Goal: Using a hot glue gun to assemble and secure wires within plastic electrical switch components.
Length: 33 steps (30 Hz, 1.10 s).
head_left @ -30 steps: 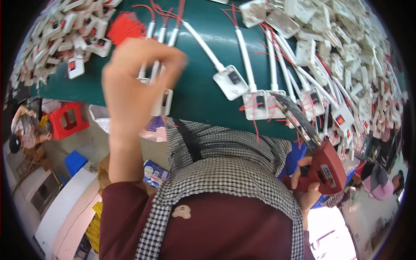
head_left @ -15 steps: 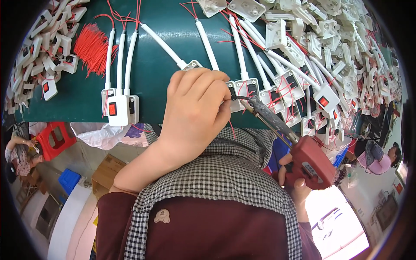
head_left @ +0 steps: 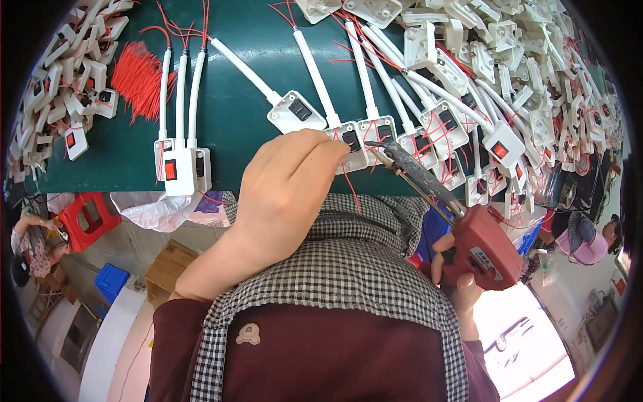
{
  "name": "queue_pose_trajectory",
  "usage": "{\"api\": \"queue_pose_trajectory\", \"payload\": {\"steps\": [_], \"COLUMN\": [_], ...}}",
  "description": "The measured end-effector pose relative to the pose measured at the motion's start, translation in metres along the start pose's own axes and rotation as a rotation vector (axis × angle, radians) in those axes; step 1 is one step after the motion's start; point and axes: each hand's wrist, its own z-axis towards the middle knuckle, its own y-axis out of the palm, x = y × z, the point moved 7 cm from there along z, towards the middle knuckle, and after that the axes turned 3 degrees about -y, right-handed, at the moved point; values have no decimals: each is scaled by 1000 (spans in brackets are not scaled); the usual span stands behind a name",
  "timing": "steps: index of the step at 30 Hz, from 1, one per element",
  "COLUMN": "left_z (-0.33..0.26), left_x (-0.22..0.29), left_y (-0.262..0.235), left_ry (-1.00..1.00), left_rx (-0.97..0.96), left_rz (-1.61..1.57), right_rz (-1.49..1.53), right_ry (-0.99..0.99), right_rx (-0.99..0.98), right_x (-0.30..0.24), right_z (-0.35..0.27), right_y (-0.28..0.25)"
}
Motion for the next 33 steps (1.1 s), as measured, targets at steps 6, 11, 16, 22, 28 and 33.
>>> {"api": "queue_pose_trajectory", "payload": {"steps": [6, 11, 16, 22, 28, 33], "left_z": [3, -1, -2, -1, -2, -9], "left_x": [1, -3, -6, -8, -12, -9], "left_y": [8, 11, 10, 10, 6, 4], "left_ry": [26, 6, -34, -53, -114, -58], "left_rx": [101, 96, 97, 52, 102, 90], "left_rz": [141, 96, 26, -8, -124, 18], "right_rz": [7, 2, -7, -5, -4, -24], "right_ry": [11, 18, 26, 39, 78, 39], "right_rx": [-13, -30, -29, -49, -62, 11], "right_x": [4, 1, 2, 5, 8, 6], "right_z": [2, 4, 3, 2, 2, 1], "right_y": [1, 5, 5, 5, 5, 1]}}
